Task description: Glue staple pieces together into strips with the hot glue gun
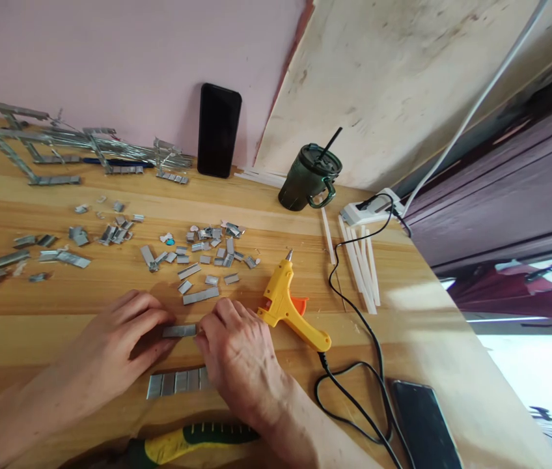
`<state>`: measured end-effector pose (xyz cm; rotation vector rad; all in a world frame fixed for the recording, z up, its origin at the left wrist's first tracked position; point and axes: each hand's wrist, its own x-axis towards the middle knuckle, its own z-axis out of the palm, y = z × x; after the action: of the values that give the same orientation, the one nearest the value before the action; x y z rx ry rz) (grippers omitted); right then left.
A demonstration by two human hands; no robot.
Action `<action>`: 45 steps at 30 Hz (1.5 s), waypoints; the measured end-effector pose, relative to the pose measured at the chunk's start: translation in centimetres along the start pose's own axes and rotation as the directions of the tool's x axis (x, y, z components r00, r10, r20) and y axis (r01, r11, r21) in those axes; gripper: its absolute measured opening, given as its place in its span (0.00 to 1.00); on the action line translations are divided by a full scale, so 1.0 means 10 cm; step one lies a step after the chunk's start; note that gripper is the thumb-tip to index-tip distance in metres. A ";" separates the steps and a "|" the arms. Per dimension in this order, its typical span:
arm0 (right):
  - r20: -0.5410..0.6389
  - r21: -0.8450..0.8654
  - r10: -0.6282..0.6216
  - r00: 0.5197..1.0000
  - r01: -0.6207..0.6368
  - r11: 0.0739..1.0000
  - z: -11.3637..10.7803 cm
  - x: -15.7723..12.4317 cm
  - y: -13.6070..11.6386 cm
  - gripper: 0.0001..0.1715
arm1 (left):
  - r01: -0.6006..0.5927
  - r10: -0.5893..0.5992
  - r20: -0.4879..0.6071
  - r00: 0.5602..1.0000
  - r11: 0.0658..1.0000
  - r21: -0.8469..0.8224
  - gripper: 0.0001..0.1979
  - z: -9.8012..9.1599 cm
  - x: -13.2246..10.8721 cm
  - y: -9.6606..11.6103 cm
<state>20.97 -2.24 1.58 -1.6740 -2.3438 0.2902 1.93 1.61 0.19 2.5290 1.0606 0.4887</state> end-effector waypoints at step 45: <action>-0.002 0.066 0.052 0.999 -0.052 0.996 -0.09 0.05 0.05 0.05 | -0.053 0.054 -0.030 0.998 0.999 0.007 0.03 0.02 -0.04 -0.09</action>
<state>21.58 -1.56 2.35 -1.7046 -2.2650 0.3693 1.19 1.87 -0.49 2.5687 1.0086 0.5405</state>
